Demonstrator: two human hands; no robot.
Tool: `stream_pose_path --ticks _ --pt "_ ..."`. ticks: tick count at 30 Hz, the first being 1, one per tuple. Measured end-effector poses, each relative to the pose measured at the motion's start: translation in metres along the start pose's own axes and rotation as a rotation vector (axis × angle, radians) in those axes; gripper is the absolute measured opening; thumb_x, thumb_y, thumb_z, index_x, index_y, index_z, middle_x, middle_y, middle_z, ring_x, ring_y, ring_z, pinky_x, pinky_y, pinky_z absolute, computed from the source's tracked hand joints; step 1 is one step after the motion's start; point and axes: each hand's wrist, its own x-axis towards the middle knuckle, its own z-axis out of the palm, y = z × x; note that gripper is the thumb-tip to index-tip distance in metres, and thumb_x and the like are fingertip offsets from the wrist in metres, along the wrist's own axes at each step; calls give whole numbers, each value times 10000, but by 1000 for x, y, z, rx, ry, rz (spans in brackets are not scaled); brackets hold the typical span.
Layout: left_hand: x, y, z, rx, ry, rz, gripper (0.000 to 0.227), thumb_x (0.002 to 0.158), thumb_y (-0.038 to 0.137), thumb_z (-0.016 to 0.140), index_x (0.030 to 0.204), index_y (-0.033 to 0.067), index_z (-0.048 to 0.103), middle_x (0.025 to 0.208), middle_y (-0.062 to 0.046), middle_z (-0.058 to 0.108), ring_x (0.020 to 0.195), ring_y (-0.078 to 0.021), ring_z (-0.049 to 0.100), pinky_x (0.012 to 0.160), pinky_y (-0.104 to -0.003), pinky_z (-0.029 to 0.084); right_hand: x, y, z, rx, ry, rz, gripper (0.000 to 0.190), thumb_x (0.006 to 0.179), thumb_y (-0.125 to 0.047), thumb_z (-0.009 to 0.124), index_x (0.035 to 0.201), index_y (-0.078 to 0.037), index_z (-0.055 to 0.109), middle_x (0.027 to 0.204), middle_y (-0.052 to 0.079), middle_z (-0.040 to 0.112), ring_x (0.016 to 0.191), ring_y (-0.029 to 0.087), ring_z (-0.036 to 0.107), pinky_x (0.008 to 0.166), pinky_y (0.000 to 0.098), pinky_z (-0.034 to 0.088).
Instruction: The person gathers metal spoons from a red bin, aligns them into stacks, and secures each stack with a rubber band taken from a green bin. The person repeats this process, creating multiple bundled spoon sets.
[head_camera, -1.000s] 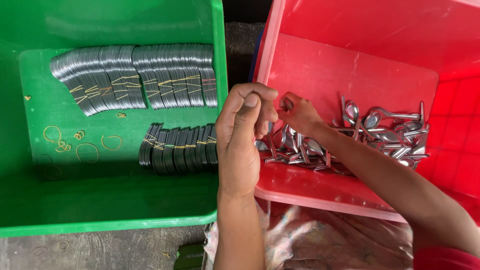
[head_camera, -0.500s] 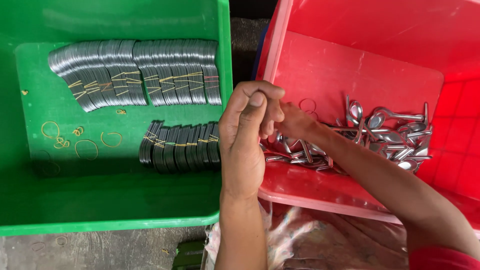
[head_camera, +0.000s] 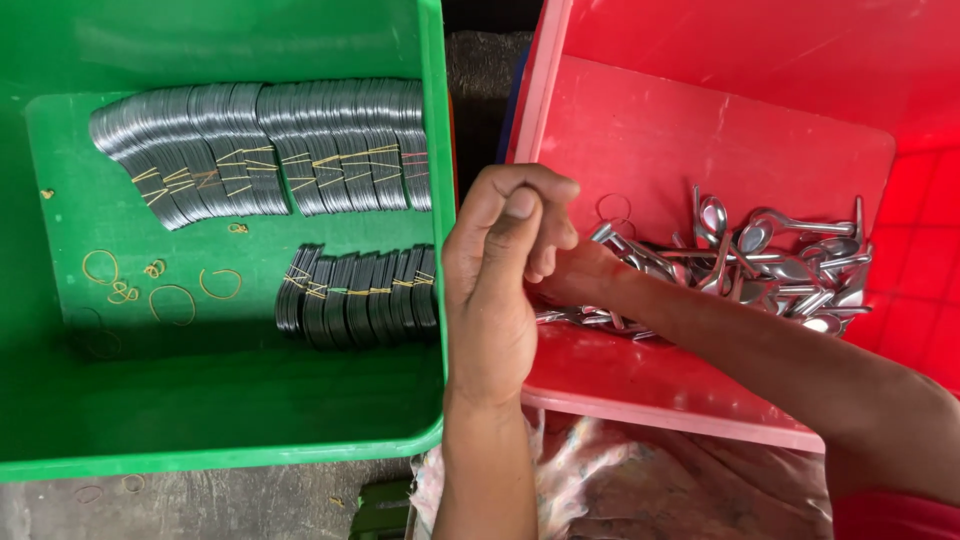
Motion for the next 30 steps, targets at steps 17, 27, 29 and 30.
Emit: stream_pose_path --ticks 17,27,29,30 --pt "44 -61 48 425 -300 -34 300 1044 309 465 1141 78 628 829 2 545 861 -134 573 737 -285 465 -25 -30 -10 -1113 -404 -513 229 903 -230 742 980 -92 577 897 68 553 773 209 505 765 302 461" --pt "44 -66 53 380 -343 -30 326 1043 336 460 1155 80 628 860 -2 558 895 -137 587 797 -284 480 -39 -83 -46 -1769 -153 -451 210 884 -249 706 961 -71 627 906 123 614 765 291 570 727 385 494" --pt "46 -68 51 343 -332 -33 367 1037 385 463 1187 90 622 1123 -50 686 995 -183 645 910 -334 557 -43 -92 -37 -1905 -107 -433 212 880 -253 699 957 -66 637 907 134 626 763 308 583 719 401 500" --pt "47 -65 50 342 -334 -32 367 1037 385 463 1187 90 622 1123 -50 686 995 -183 645 910 -334 557 -45 -95 -37 -1971 -80 -425 213 878 -255 696 955 -64 642 908 140 633 762 316 589 715 410 504"
